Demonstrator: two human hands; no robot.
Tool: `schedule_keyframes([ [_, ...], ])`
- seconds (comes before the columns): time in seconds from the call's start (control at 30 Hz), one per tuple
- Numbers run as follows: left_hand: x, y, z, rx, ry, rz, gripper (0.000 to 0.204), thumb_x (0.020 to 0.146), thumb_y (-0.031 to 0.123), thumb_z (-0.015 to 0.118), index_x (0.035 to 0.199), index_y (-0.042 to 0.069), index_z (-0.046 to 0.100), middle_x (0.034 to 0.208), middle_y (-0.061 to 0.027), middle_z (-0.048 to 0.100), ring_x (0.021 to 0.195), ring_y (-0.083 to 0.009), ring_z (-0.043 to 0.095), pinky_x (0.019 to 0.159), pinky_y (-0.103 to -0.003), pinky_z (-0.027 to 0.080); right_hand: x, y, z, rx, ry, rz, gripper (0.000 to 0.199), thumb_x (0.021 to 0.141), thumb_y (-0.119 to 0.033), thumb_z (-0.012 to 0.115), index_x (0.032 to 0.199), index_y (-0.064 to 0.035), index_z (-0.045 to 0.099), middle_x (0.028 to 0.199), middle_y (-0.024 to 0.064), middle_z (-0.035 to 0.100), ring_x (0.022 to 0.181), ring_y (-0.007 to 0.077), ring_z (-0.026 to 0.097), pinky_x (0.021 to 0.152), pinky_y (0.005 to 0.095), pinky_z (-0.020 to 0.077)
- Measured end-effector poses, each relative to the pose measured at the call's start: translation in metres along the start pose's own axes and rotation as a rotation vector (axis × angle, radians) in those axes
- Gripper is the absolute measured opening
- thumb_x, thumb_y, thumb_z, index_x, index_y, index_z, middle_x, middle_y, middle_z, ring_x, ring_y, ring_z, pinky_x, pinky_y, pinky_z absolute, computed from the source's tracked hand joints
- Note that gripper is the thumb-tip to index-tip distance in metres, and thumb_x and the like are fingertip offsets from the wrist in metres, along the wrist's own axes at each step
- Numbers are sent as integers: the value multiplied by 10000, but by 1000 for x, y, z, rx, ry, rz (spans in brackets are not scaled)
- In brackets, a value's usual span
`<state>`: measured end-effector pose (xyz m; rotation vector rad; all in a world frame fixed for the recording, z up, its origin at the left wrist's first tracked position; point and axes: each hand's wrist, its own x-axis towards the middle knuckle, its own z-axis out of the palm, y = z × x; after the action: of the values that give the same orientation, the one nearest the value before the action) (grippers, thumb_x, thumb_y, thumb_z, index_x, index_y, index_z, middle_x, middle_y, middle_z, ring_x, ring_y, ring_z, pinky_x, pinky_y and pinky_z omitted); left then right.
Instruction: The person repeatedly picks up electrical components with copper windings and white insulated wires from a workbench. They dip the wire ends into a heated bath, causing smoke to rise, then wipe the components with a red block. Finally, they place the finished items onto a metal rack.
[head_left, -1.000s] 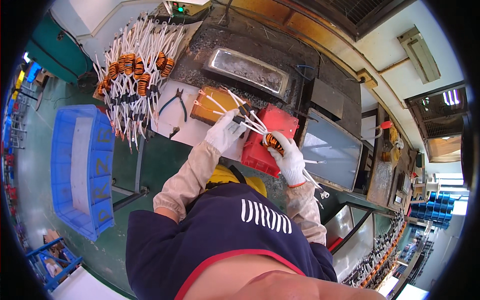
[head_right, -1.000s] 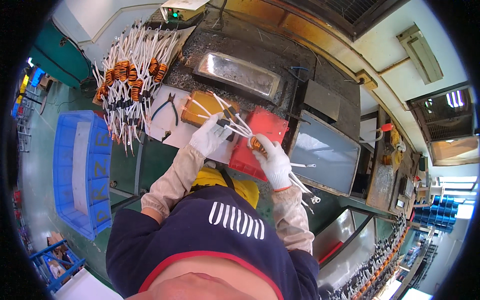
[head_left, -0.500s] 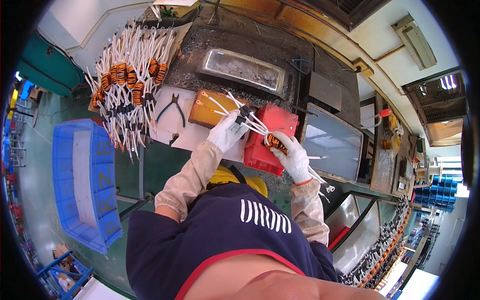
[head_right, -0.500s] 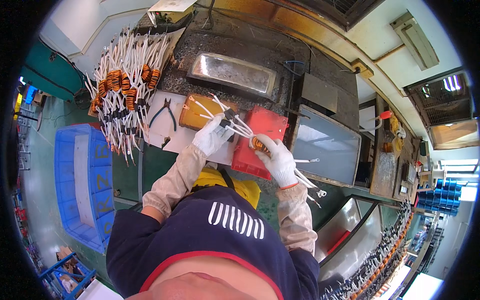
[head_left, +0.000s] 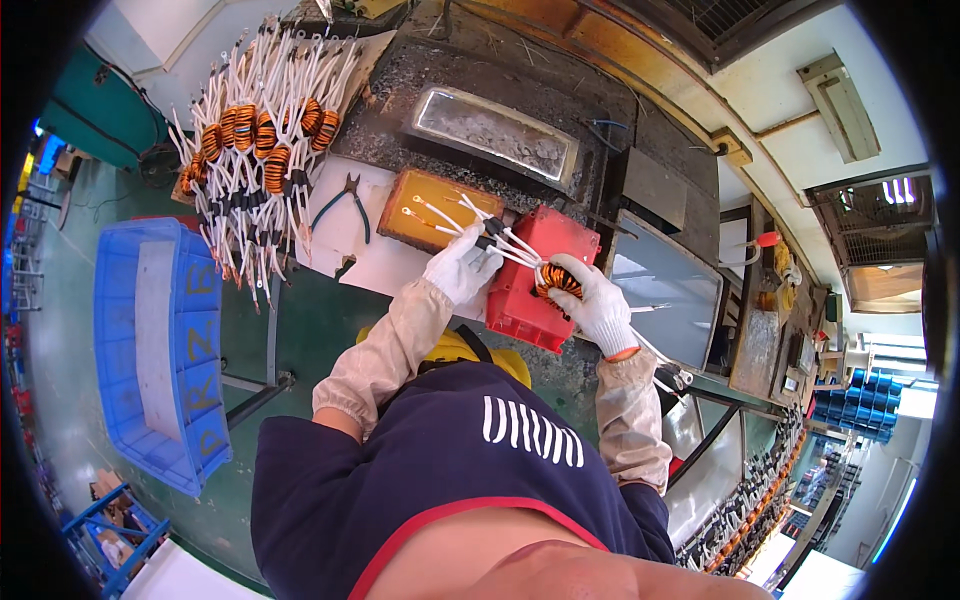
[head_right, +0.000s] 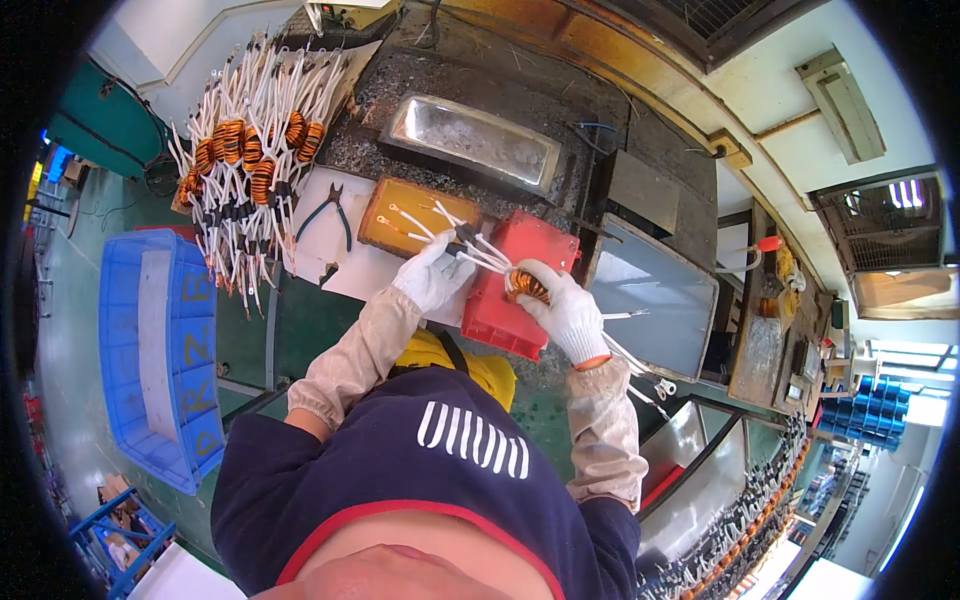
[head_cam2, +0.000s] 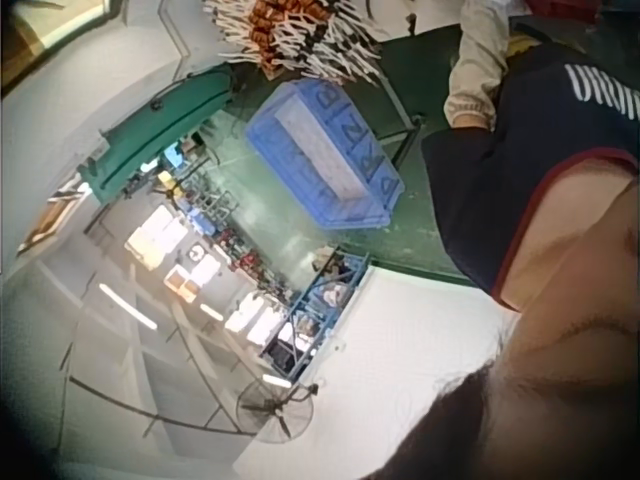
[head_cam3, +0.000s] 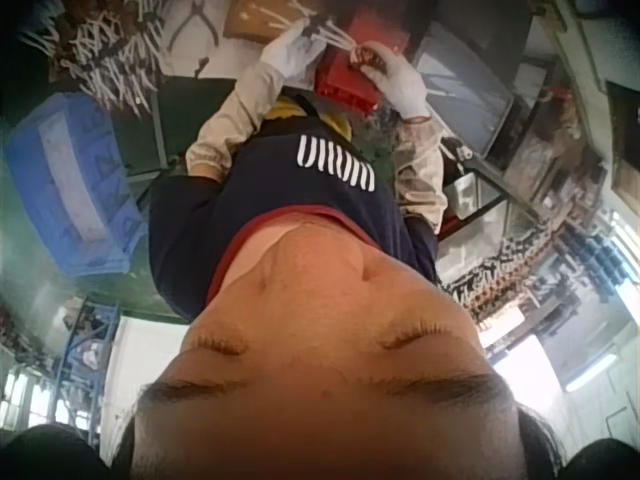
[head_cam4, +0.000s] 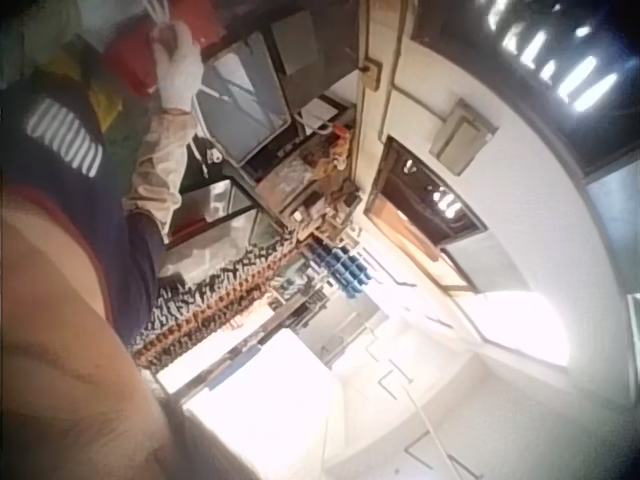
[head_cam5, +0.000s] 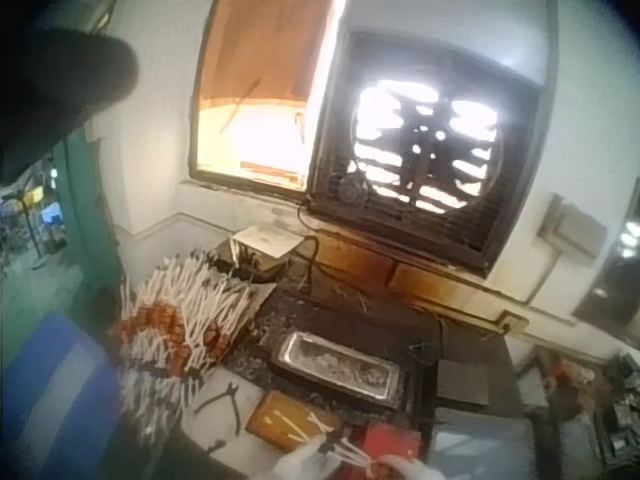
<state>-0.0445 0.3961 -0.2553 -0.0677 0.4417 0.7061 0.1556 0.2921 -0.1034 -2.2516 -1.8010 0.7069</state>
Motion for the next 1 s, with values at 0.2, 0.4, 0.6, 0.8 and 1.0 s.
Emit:
schedule_keyframes([
  [0.2, 6, -5, -10, -69, 10, 0, 295, 1026, 341, 526, 1219, 135, 610, 1163, -118, 627, 1024, -236, 613, 889, -399, 563, 10, 1, -4, 40, -19, -37, 460, 839, -276, 715, 1278, -251, 583, 1052, 174, 677, 952, 382, 670, 813, 441, 539],
  [0.4, 9, -4, -14, -82, 16, -17, 306, 1034, 365, 501, 1219, 149, 611, 1211, -140, 588, 1068, -267, 589, 920, -427, 545, 16, -3, -10, 51, -59, 13, 473, 829, -291, 716, 1278, -230, 579, 1078, 160, 697, 994, 378, 669, 837, 439, 534],
  [0.6, 5, 2, 1, -121, 104, -73, 305, 1043, 367, 474, 1185, 139, 620, 1239, -164, 563, 1091, -300, 570, 957, -467, 527, 20, -2, -13, 56, -79, 3, 488, 831, -303, 712, 1291, -231, 566, 1084, 164, 698, 1013, 379, 663, 854, 437, 530],
  [0.8, 7, 5, 1, -154, 111, -81, 356, 1042, 380, 466, 1205, 97, 609, 1293, -181, 512, 1159, -338, 535, 1001, -516, 499, 23, -1, -13, 36, -90, 17, 495, 834, -318, 705, 1297, -221, 559, 1080, 170, 697, 1026, 382, 657, 860, 445, 527],
  [1.0, 10, 7, -1, -173, 128, -91, 404, 1042, 411, 450, 1203, 76, 607, 1306, -189, 507, 1179, -351, 530, 996, -530, 502, 25, -7, -17, 33, -111, 27, 497, 836, -318, 705, 1301, -219, 559, 1089, 169, 694, 1032, 382, 655, 863, 443, 524],
])
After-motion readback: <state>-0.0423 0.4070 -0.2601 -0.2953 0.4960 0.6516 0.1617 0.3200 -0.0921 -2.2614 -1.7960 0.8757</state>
